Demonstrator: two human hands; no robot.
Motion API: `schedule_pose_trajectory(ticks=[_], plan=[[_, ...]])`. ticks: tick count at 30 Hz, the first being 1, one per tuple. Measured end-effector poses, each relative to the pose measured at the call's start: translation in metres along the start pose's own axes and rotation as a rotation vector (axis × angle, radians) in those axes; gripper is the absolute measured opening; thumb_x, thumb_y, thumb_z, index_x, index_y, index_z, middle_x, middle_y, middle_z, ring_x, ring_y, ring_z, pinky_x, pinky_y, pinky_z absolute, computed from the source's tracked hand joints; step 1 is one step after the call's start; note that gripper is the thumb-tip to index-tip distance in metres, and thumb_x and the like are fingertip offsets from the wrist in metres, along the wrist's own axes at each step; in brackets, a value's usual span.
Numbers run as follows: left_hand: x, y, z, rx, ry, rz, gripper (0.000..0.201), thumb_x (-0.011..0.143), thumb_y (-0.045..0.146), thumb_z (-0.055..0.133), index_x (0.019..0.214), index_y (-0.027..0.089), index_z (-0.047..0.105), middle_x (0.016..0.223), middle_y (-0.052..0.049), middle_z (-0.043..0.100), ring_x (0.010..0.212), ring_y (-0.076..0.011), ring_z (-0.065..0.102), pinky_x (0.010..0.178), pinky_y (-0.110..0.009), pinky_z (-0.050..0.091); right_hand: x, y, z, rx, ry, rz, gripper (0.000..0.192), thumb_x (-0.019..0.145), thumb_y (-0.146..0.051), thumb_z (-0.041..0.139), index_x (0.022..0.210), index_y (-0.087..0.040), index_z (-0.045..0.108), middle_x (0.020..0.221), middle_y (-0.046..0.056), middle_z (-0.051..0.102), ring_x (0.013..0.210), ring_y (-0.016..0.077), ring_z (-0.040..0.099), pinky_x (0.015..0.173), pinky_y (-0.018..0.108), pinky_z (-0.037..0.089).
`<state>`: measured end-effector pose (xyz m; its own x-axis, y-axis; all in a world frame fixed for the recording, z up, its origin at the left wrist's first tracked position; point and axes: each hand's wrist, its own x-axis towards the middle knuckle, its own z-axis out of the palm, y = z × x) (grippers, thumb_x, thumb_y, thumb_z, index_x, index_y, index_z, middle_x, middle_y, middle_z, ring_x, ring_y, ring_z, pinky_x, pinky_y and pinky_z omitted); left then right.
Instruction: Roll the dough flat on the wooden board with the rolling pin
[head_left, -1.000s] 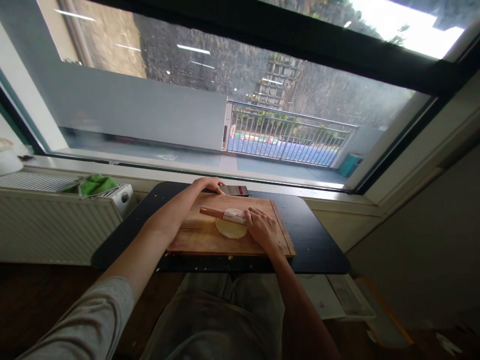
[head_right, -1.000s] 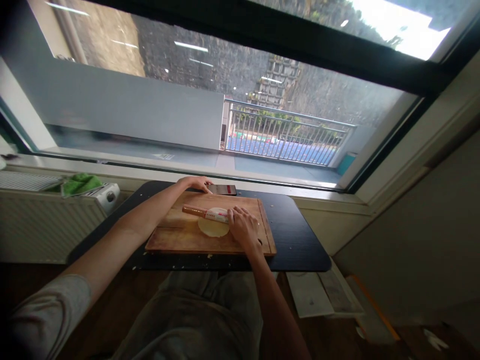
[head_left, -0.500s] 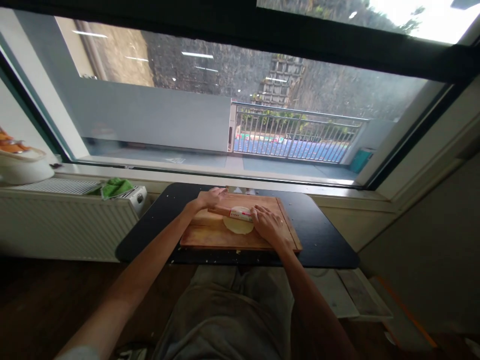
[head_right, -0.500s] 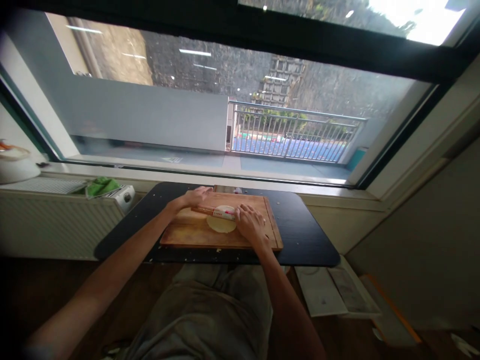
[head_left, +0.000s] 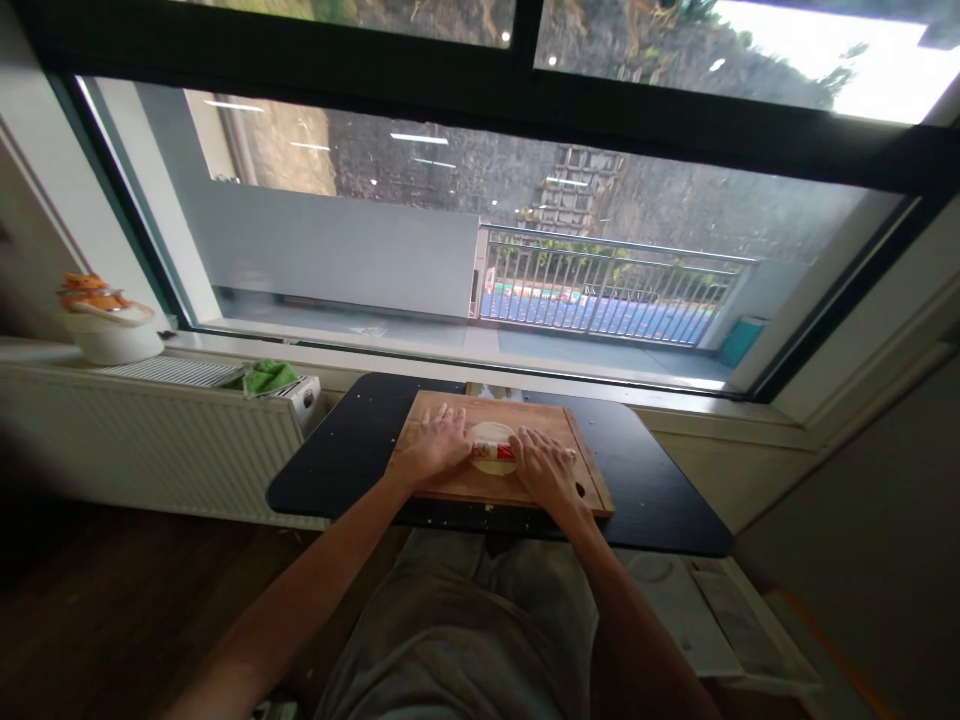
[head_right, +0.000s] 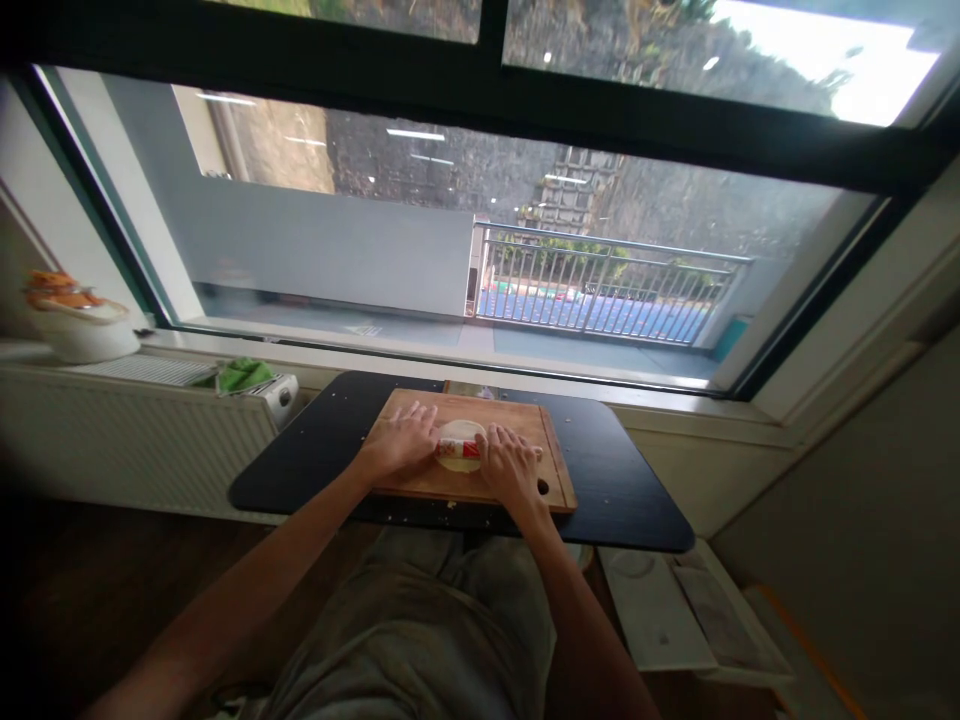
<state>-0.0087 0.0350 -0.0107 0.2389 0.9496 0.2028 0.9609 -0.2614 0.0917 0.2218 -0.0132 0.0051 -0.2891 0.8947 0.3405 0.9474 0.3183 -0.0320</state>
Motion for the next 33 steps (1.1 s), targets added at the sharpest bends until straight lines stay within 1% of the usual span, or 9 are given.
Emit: schedule_pose_trajectory(ticks=[1,3,7,11,14,16,23,29,33], plan=[[-0.004,0.007,-0.001,0.004,0.011,-0.043,0.06,0.11,0.041,0.04,0.16,0.011,0.057,0.166,-0.024,0.054,0.16,-0.041,0.044,0.131,-0.062,0.032,-0.001,-0.001,0.001,-0.013,0.008,0.003,0.055,0.119,-0.039,0.022,0.143,-0.015,0.066,0.144,0.018,0.072,0.135,0.0286,0.065,0.118,0.041,0.044],[-0.01,0.018,-0.003,0.012,0.06,-0.046,0.061,0.11,0.04,0.037,0.161,0.01,0.055,0.168,-0.023,0.053,0.161,-0.0391,0.043,0.133,-0.06,0.029,-0.002,-0.004,0.002,-0.04,0.016,0.008,0.056,0.119,-0.04,0.023,0.146,-0.012,0.064,0.144,0.02,0.072,0.134,0.0292,0.066,0.117,0.041,0.045],[-0.013,0.021,-0.006,-0.012,0.12,-0.001,0.06,0.109,0.037,0.038,0.161,0.013,0.055,0.163,-0.019,0.06,0.16,-0.037,0.044,0.133,-0.058,0.027,-0.001,0.001,0.002,-0.058,-0.017,-0.007,0.052,0.119,-0.038,0.027,0.148,-0.014,0.063,0.146,0.019,0.072,0.137,0.0287,0.066,0.115,0.04,0.048],[-0.006,0.014,-0.008,-0.053,0.11,0.023,0.059,0.108,0.034,0.04,0.162,0.016,0.055,0.161,-0.017,0.062,0.161,-0.0352,0.043,0.132,-0.054,0.031,0.012,0.031,0.004,-0.125,-0.086,-0.164,0.043,0.117,-0.027,0.037,0.149,-0.02,0.064,0.147,0.015,0.072,0.142,0.0266,0.063,0.121,0.04,0.045],[-0.001,0.011,-0.007,-0.07,0.1,0.004,0.06,0.109,0.034,0.037,0.162,0.013,0.055,0.165,-0.018,0.057,0.16,-0.0353,0.045,0.13,-0.052,0.034,0.029,0.054,0.006,-0.227,-0.069,-0.192,0.04,0.114,-0.021,0.041,0.144,-0.019,0.068,0.146,0.015,0.073,0.144,0.0278,0.061,0.129,0.047,0.036],[0.003,0.01,-0.007,-0.072,0.109,-0.004,0.059,0.108,0.034,0.038,0.161,0.013,0.055,0.165,-0.018,0.058,0.159,-0.035,0.045,0.129,-0.051,0.036,0.039,0.061,0.008,-0.238,-0.097,-0.191,0.039,0.113,-0.02,0.042,0.138,-0.016,0.072,0.146,0.016,0.073,0.142,0.0273,0.062,0.127,0.045,0.039],[0.015,0.005,-0.01,-0.089,0.114,0.011,0.055,0.107,0.035,0.041,0.154,0.014,0.062,0.156,-0.02,0.065,0.149,-0.0341,0.056,0.124,-0.047,0.042,0.052,0.055,0.013,-0.161,-0.135,-0.044,0.04,0.11,-0.018,0.045,0.137,-0.021,0.074,0.144,0.013,0.074,0.138,0.0229,0.066,0.126,0.041,0.039],[0.023,0.002,-0.005,-0.098,0.086,0.024,0.052,0.107,0.034,0.039,0.147,0.014,0.067,0.144,-0.02,0.072,0.137,-0.0342,0.065,0.118,-0.046,0.046,0.053,0.049,0.005,-0.167,-0.195,-0.031,0.04,0.113,-0.02,0.039,0.132,-0.018,0.075,0.146,0.014,0.073,0.139,0.0232,0.065,0.123,0.039,0.042],[0.023,0.001,-0.002,-0.118,0.068,0.022,0.051,0.107,0.037,0.041,0.145,0.015,0.068,0.141,-0.019,0.074,0.136,-0.0339,0.065,0.117,-0.045,0.047,0.052,0.045,-0.003,-0.189,-0.195,-0.047,0.041,0.113,-0.018,0.038,0.124,-0.018,0.077,0.142,0.014,0.075,0.137,0.0249,0.066,0.126,0.043,0.039]])
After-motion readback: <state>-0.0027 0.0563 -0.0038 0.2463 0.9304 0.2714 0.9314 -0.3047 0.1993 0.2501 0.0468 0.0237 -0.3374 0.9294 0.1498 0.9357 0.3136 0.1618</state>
